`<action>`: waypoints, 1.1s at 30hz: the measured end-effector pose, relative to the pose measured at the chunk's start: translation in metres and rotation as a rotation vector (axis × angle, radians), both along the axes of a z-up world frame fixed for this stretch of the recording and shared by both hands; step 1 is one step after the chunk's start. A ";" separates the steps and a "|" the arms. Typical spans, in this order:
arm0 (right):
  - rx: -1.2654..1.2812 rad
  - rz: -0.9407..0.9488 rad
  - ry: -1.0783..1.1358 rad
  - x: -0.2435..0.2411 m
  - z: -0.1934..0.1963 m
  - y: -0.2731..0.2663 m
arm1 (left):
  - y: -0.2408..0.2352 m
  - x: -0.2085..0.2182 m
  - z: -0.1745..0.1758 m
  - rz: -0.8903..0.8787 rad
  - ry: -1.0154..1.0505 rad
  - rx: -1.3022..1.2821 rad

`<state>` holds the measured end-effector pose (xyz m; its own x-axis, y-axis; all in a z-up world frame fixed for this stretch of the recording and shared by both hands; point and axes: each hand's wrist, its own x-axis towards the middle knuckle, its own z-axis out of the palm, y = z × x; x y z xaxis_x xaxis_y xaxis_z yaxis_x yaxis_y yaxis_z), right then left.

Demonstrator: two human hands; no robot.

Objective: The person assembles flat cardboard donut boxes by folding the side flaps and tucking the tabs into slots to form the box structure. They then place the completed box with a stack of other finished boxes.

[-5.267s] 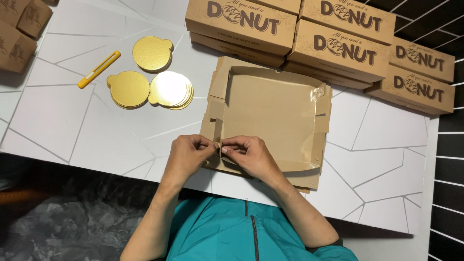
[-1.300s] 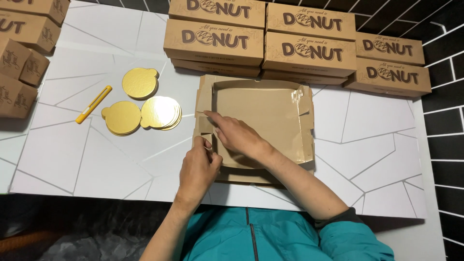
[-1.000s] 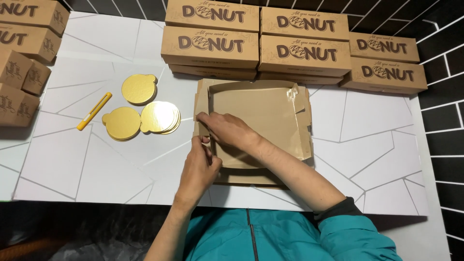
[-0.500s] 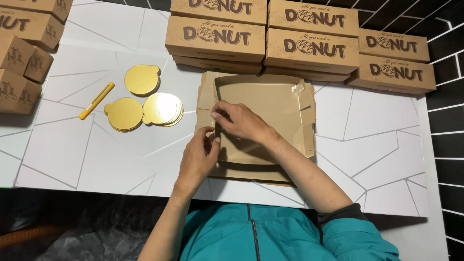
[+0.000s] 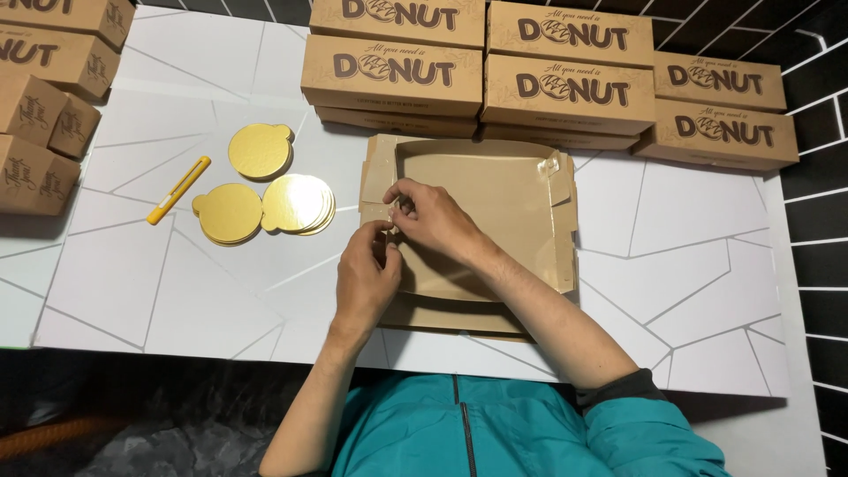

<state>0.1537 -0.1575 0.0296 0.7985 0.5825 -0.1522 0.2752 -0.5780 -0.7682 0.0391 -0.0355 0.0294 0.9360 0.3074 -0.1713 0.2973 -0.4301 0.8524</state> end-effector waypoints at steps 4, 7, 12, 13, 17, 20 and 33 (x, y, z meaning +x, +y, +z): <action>-0.022 -0.005 -0.019 -0.010 0.008 -0.001 | 0.004 0.003 -0.003 0.035 0.022 -0.045; -0.021 -0.018 0.015 -0.024 0.019 -0.001 | 0.008 0.003 0.000 0.049 0.007 -0.140; 0.048 -0.208 0.187 -0.044 0.021 -0.005 | 0.016 0.004 -0.013 0.123 0.003 -0.238; 0.047 -0.207 0.189 -0.045 0.015 -0.006 | 0.017 0.005 -0.017 0.125 0.004 -0.238; 0.108 -0.249 0.271 -0.050 0.000 -0.013 | 0.016 0.005 -0.012 0.165 0.008 -0.242; 0.039 -0.234 0.271 -0.051 0.004 -0.015 | 0.017 0.004 -0.014 0.166 0.028 -0.233; 0.179 -0.240 0.419 -0.066 0.014 -0.008 | 0.020 -0.016 0.003 0.029 0.141 -0.366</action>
<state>0.0874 -0.1656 0.0437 0.8045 0.4368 -0.4026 -0.2016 -0.4367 -0.8767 0.0233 -0.0156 0.0324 0.8874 0.2283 -0.4005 0.4297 -0.0953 0.8979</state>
